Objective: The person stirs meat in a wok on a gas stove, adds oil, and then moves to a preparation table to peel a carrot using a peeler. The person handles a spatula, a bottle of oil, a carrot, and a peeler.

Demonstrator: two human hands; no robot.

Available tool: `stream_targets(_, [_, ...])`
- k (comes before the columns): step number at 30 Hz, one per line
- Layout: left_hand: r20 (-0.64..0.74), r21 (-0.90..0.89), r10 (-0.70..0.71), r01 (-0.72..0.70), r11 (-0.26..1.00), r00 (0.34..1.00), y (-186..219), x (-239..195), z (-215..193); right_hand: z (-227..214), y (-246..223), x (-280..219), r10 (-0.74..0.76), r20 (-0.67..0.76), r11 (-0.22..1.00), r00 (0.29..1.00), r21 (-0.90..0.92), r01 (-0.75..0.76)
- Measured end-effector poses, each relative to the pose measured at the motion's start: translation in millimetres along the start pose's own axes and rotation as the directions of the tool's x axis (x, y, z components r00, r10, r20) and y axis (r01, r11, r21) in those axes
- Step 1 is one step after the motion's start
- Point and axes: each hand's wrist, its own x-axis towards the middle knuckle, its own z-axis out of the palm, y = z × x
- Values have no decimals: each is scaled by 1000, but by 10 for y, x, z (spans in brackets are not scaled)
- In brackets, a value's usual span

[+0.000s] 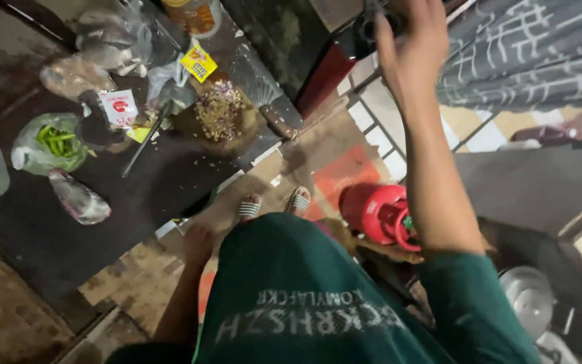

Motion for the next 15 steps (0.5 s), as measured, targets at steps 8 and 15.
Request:
stream_targets(8, [151,-29,-822,833,552,550,-276,-1418,-290,379,573,443,221,327,962,919,-229,-150])
stream_targets(15, [118,-107,-827,835,539,549,169,-1617,-16,674,1290,686,-84,38,947,996,-309,92])
